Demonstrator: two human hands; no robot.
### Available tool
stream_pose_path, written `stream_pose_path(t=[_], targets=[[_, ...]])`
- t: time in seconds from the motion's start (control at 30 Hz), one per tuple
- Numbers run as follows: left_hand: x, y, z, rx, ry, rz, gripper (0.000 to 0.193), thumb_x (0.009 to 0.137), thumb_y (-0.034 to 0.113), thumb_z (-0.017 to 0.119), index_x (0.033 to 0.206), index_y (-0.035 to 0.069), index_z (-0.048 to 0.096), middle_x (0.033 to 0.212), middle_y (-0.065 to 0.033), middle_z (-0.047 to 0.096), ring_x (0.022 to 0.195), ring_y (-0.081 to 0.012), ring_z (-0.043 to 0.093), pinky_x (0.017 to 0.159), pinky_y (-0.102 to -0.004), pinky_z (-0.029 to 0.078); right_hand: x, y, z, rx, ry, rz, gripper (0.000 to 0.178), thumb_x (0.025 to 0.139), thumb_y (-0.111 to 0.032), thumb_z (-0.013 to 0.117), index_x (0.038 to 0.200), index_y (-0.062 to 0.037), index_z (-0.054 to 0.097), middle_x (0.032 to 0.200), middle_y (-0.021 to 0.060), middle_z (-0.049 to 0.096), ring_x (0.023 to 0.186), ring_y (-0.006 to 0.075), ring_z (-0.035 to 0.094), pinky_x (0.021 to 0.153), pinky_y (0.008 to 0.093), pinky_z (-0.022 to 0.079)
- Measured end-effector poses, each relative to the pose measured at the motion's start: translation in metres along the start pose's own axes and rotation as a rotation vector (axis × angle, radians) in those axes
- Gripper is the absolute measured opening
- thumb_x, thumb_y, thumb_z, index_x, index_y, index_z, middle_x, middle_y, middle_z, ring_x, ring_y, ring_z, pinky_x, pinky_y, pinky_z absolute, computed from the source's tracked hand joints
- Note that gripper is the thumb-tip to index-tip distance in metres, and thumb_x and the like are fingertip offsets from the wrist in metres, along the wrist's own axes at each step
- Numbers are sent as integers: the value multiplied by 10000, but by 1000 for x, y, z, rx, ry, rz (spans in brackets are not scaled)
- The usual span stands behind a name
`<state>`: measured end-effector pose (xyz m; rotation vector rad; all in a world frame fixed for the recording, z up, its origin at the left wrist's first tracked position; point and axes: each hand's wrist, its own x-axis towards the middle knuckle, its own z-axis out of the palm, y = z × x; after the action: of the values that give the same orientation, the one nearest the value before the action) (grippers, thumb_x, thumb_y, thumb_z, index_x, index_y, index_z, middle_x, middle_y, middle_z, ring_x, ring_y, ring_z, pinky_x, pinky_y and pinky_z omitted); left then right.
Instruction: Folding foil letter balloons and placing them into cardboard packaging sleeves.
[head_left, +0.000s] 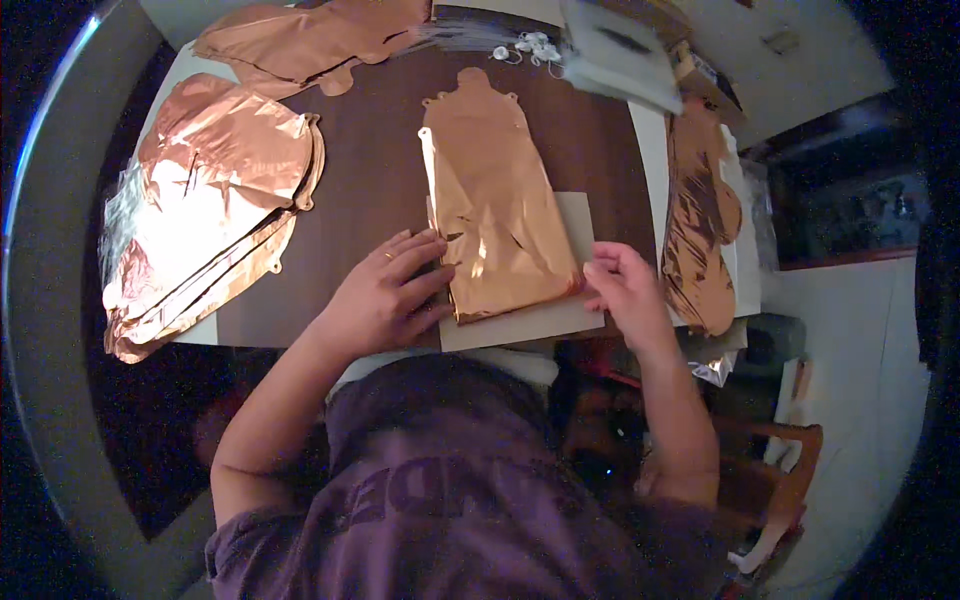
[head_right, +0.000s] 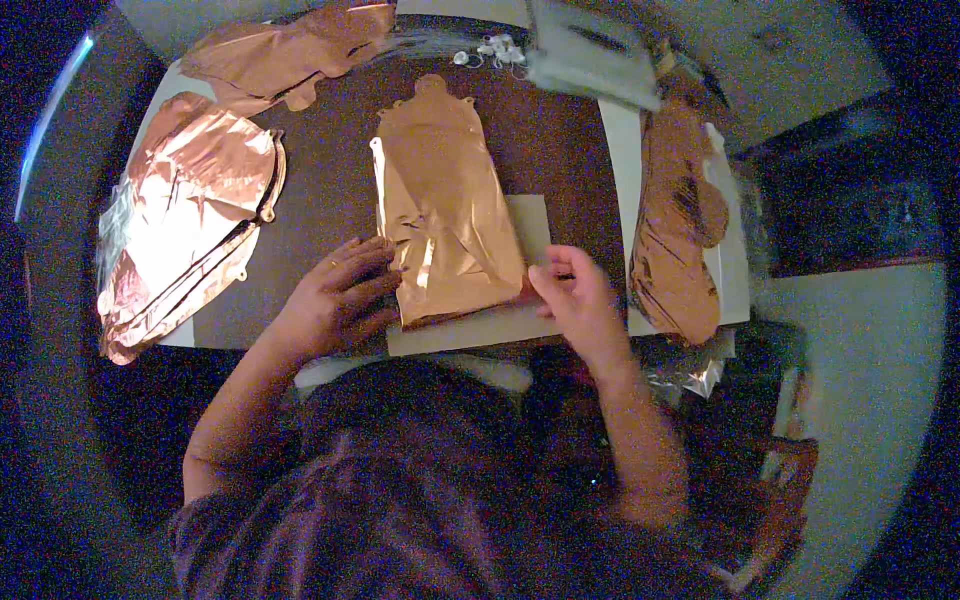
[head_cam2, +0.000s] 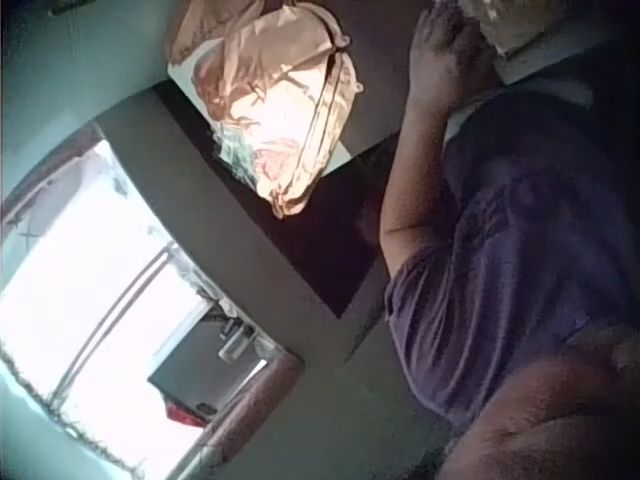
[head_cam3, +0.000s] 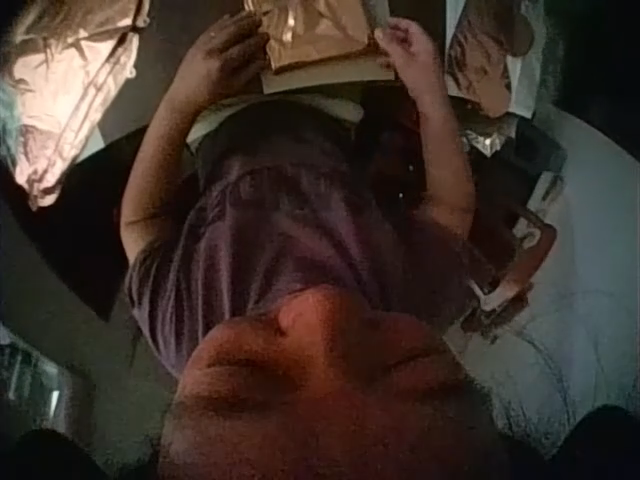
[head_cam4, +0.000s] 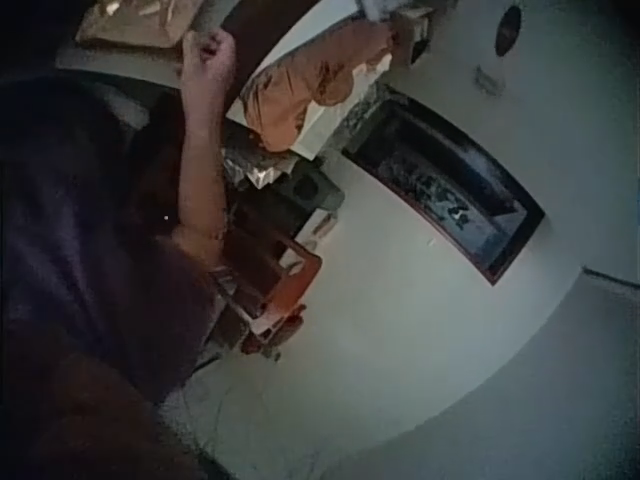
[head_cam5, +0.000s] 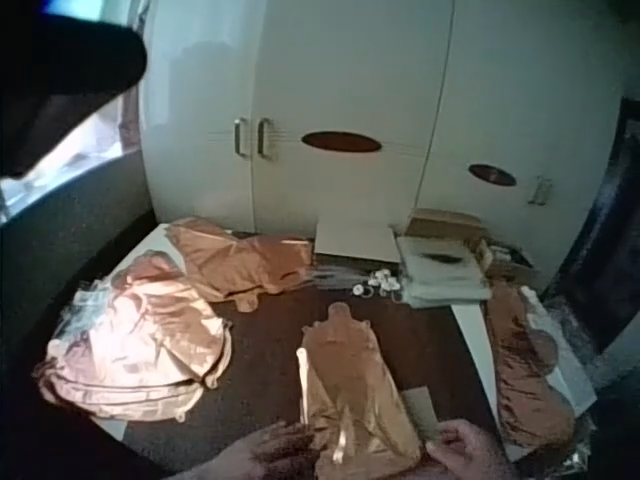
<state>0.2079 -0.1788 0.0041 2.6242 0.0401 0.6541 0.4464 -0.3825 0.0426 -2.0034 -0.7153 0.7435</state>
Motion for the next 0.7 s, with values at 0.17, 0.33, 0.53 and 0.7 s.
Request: stream_pose_path(t=[0.17, 0.33, 0.53, 0.7], targets=[[-2, 0, -1, -19, -6, -26, 381, 766, 217, 729, 1098, 47, 653, 1221, -158, 568, 1206, -339, 533, 1025, -492, 427, 15, -30, -1, 282, -328, 440, 345, 910, -250, 634, 1168, -39, 545, 966, 58, 638, 748, 154, 632, 599, 276, 516], [-3, -3, 1, -61, -5, -16, 409, 769, 223, 727, 1126, 45, 639, 1238, -165, 560, 1224, -340, 517, 1042, -499, 405, 24, -29, 10, 281, -423, 504, 297, 862, -272, 695, 1026, -40, 609, 811, 44, 648, 553, 145, 603, 455, 255, 442], [2, 12, -5, -221, 102, -286, 423, 822, 207, 708, 1177, 5, 596, 1137, -171, 618, 1048, -310, 631, 895, -421, 519, 14, -20, 12, 229, -383, 487, 250, 858, -290, 690, 892, -47, 642, 756, 32, 646, 528, 133, 585, 430, 258, 400], [20, 18, -2, -820, 127, -743, 507, 895, 160, 649, 1328, -14, 451, 998, -171, 669, 850, -157, 655, 765, -295, 530, 0, -10, 7, 399, -262, 444, 270, 840, -314, 724, 842, -54, 653, 730, 22, 649, 540, 129, 586, 461, 252, 437]])
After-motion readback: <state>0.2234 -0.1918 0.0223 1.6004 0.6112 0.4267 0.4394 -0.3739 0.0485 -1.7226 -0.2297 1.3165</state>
